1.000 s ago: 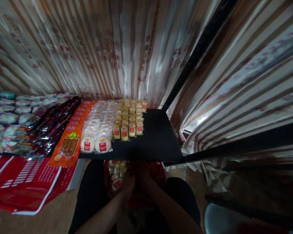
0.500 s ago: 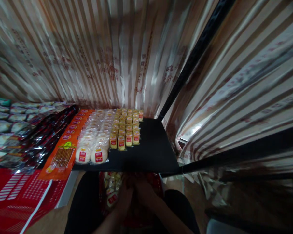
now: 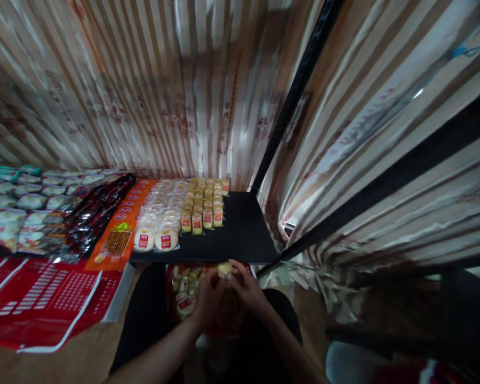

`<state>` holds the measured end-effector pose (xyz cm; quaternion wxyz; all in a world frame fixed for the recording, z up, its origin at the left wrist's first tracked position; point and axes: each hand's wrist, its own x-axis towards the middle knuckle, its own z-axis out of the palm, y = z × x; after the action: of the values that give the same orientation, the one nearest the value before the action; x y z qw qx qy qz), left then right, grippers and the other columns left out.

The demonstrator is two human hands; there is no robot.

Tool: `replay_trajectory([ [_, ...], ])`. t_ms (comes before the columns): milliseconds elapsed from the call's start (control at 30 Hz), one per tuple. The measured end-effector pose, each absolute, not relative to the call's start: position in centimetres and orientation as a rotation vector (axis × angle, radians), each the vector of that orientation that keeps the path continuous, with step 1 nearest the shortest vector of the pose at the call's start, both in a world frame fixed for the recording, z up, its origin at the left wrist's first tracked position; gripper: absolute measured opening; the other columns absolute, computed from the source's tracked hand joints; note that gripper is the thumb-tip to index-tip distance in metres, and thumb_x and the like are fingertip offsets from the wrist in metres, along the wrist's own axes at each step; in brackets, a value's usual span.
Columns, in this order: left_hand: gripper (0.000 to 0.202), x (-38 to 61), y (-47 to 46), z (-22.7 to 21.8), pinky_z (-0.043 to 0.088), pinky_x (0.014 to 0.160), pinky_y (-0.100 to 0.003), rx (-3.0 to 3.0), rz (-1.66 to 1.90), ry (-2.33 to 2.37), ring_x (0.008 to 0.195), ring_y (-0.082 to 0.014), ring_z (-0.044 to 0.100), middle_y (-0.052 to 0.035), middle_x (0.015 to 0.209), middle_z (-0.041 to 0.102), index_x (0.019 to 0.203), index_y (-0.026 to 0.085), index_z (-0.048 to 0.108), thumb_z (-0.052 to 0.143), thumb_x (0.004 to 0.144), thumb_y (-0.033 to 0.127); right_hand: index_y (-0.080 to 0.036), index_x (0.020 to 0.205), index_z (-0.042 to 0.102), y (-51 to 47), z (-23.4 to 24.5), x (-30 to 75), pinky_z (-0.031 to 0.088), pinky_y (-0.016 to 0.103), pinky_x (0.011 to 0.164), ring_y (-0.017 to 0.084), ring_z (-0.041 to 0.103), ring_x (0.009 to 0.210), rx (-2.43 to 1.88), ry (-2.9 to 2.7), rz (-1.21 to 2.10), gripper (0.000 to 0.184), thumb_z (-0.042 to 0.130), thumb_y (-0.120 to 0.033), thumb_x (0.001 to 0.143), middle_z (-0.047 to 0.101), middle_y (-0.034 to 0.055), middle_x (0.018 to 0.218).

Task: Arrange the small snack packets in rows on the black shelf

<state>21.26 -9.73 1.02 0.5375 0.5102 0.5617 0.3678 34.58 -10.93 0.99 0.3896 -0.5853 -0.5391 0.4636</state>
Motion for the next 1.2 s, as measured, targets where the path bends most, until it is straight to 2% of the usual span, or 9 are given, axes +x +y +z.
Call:
replay_trajectory([
  [133,0.018,22.1,-8.5,3.7,0.049,0.073,-0.027,1.072,0.985,1.265,0.079,-0.0163,0.062,-0.0056,0.087,0.067,0.089,0.016,0.057,0.052,0.073,0.022,-0.021,0.111,0.050,-10.2,2.9,34.6,0.050,0.033,0.083,0.018,0.063,0.093,-1.443,-1.222,1.171,0.043,0.055,-0.040,0.073,0.065,0.0077,0.104],
  [267,0.018,23.1,-6.9,4.6,0.050,0.070,-0.026,1.022,1.058,1.213,0.077,-0.0155,0.063,-0.0060,0.086,0.066,0.091,0.016,0.056,0.054,0.074,0.022,-0.020,0.103,0.054,-9.3,3.5,34.7,0.053,0.031,0.073,0.017,0.064,0.079,-1.445,-1.237,1.090,0.035,0.057,-0.036,0.073,0.067,0.0050,0.091],
  [433,0.017,25.2,-4.1,4.5,0.049,0.076,-0.028,1.197,1.092,1.310,0.080,-0.0149,0.062,-0.0068,0.088,0.065,0.094,0.016,0.054,0.052,0.077,0.019,-0.019,0.095,0.058,-6.3,2.9,35.5,0.052,0.031,0.072,0.018,0.064,0.075,-1.444,-1.111,0.914,0.032,0.061,-0.037,0.069,0.067,0.0047,0.084],
  [600,0.026,27.8,-0.9,4.3,0.044,0.088,-0.031,1.304,1.071,1.350,0.095,-0.0169,0.059,-0.0104,0.104,0.063,0.103,0.015,0.053,0.051,0.077,0.015,-0.019,0.093,0.058,-2.0,1.8,36.7,0.051,0.034,0.076,0.019,0.064,0.075,-1.410,-0.971,0.887,0.035,0.064,-0.038,0.065,0.068,0.0044,0.083],
  [733,0.023,28.4,0.9,4.8,0.045,0.087,-0.029,1.195,1.108,1.369,0.098,-0.0171,0.057,-0.0090,0.108,0.061,0.099,0.017,0.058,0.051,0.077,0.018,-0.018,0.098,0.057,-0.3,1.7,38.0,0.051,0.034,0.076,0.019,0.063,0.082,-1.425,-1.008,0.760,0.034,0.060,-0.037,0.070,0.067,0.0066,0.091],
  [867,0.029,28.6,1.4,6.1,0.048,0.065,-0.024,0.888,1.106,1.122,0.088,-0.0169,0.060,-0.0089,0.104,0.062,0.097,0.016,0.060,0.045,0.082,0.036,-0.019,0.096,0.056,-0.5,2.7,38.9,0.048,0.038,0.080,0.021,0.055,0.093,-1.558,-1.234,0.277,0.023,0.053,-0.029,0.076,0.062,0.0080,0.101],
  [933,0.033,29.1,1.3,6.5,0.048,0.065,-0.023,0.813,1.137,0.998,0.086,-0.0162,0.061,-0.0085,0.099,0.064,0.100,0.015,0.059,0.050,0.079,0.040,-0.019,0.093,0.056,-0.9,3.5,38.9,0.044,0.042,0.087,0.023,0.051,0.099,-1.601,-1.388,0.017,0.018,0.051,-0.024,0.077,0.060,0.0085,0.101],
  [1033,0.034,29.9,1.2,6.5,0.047,0.071,-0.023,0.776,1.217,1.011,0.084,-0.0142,0.060,-0.0061,0.094,0.064,0.104,0.015,0.055,0.058,0.073,0.030,-0.019,0.095,0.056,-1.5,4.4,38.3,0.041,0.044,0.090,0.024,0.045,0.104,-1.655,-1.510,-0.196,0.017,0.048,-0.021,0.080,0.057,0.0100,0.102],
  [1200,0.041,30.5,2.2,5.5,0.047,0.070,-0.023,0.745,1.211,1.087,0.075,-0.0111,0.059,-0.0042,0.092,0.061,0.113,0.016,0.047,0.053,0.073,0.020,-0.019,0.103,0.056,-2.0,4.4,38.3,0.040,0.046,0.092,0.023,0.045,0.109,-1.622,-1.538,-0.227,0.025,0.040,-0.018,0.084,0.054,0.0100,0.111],
])
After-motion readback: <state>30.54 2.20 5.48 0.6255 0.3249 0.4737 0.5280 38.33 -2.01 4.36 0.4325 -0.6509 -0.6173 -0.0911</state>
